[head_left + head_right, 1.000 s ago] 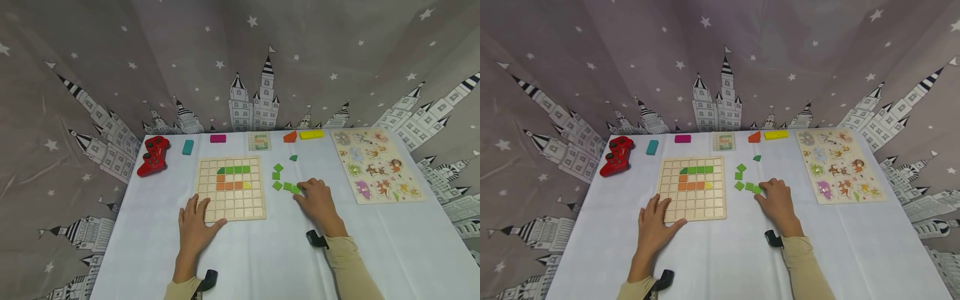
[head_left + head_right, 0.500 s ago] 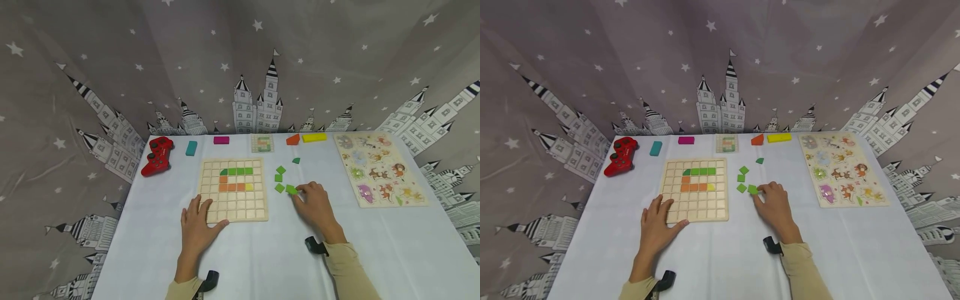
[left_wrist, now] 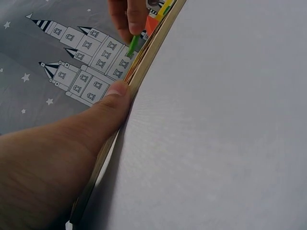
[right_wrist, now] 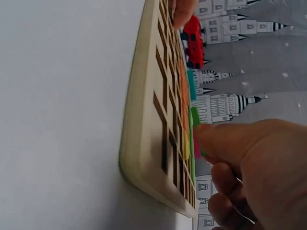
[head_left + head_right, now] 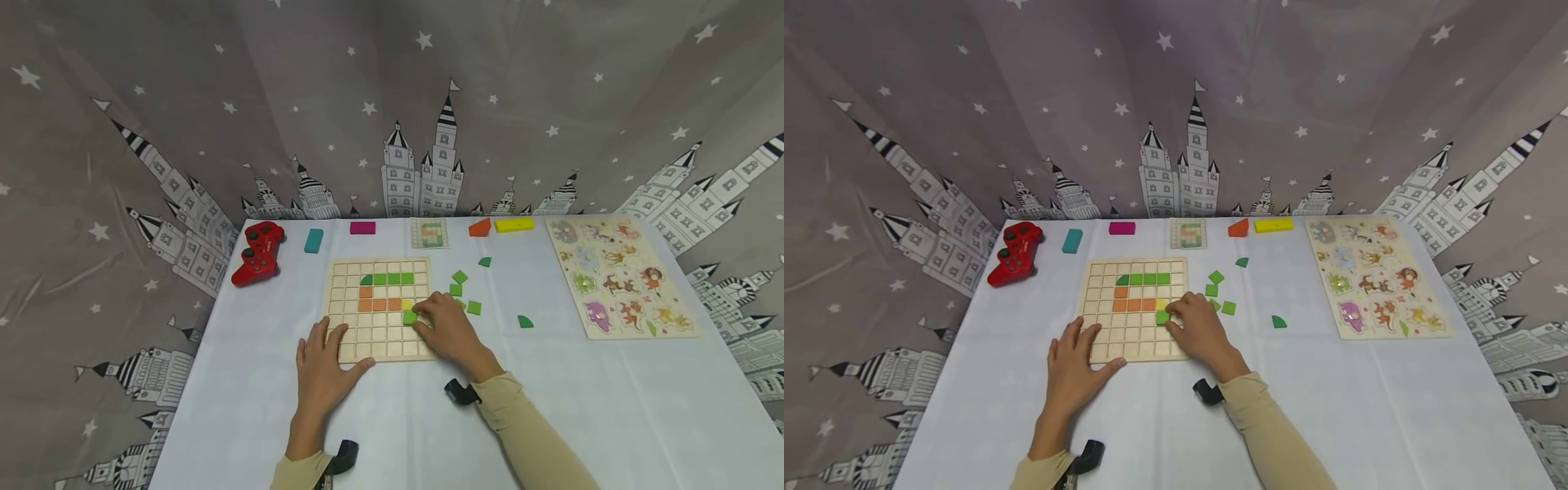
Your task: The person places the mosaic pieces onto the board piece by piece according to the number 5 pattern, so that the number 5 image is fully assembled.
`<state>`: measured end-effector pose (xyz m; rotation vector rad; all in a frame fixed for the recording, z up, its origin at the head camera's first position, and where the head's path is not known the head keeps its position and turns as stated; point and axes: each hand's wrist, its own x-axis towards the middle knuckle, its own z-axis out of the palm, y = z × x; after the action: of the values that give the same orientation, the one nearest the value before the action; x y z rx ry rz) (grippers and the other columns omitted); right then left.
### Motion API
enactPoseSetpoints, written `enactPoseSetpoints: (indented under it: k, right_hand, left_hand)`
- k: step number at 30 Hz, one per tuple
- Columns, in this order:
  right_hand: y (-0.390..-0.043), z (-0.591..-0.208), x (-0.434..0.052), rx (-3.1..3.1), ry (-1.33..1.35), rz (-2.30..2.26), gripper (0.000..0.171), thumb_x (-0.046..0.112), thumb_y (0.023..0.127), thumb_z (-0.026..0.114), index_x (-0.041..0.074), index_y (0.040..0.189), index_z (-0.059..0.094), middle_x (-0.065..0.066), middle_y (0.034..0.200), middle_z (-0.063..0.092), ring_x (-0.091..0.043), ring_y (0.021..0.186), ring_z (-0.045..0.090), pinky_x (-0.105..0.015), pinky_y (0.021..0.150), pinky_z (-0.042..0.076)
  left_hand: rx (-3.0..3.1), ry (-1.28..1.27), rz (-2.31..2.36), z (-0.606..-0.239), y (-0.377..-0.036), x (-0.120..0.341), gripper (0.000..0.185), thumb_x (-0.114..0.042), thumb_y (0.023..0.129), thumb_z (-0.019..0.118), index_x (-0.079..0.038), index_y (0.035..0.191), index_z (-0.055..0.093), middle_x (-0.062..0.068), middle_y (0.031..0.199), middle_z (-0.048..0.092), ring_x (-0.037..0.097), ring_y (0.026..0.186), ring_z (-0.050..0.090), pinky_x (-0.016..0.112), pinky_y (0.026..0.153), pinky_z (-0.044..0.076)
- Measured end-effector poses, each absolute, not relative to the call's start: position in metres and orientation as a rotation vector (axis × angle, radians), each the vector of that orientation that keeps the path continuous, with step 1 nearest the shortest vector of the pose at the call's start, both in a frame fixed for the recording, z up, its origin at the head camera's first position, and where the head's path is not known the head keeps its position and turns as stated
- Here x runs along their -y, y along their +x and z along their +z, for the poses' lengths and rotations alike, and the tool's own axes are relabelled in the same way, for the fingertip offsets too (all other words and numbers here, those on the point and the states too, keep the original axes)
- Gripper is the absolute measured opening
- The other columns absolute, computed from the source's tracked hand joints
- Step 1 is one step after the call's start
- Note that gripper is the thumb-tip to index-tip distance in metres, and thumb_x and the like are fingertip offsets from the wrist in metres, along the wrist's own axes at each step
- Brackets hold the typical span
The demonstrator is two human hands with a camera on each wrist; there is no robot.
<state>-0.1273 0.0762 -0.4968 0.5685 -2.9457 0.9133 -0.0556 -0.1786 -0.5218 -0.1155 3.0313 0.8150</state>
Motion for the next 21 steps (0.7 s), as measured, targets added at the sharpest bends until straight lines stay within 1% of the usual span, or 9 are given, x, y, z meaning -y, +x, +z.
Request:
enactPoseSetpoints:
  k: [8,16,21]
  right_hand:
    - [-0.1300,-0.5031,-0.0730,2.960,0.572,0.814,0.024,0.022,0.091,0.076,0.012,0.113,0.077,-0.003,0.095,0.065,-0.020,0.084,0.052,-0.036,0.078,0.046]
    - [-0.1270,-0.5053,-0.0684,2.962,0.530,0.813,0.023,0.022,0.092,0.075,0.013,0.112,0.079,-0.003,0.094,0.068,-0.020,0.083,0.054,-0.036,0.076,0.045]
    - [-0.1263,-0.5036,-0.0662,2.922,0.564,0.789,0.021,0.022,0.092,0.076,0.013,0.110,0.080,-0.002,0.092,0.068,-0.019,0.081,0.054,-0.035,0.073,0.044]
  left_hand:
    - [-3.082,-0.103,0.828,-0.5217,-0.0556,0.1764,0.087,-0.057,0.077,0.081,-0.013,0.146,0.051,0.020,0.165,0.027,0.042,0.155,0.020,0.067,0.123,0.007]
    - [-3.043,-0.112,0.809,-0.5200,-0.0546,0.1778,0.088,-0.059,0.078,0.080,-0.014,0.148,0.049,0.019,0.167,0.024,0.040,0.156,0.017,0.066,0.124,0.005]
    - [-3.036,-0.116,0.814,-0.5194,-0.0549,0.1775,0.088,-0.059,0.078,0.079,-0.014,0.148,0.049,0.018,0.167,0.023,0.039,0.157,0.016,0.065,0.125,0.004]
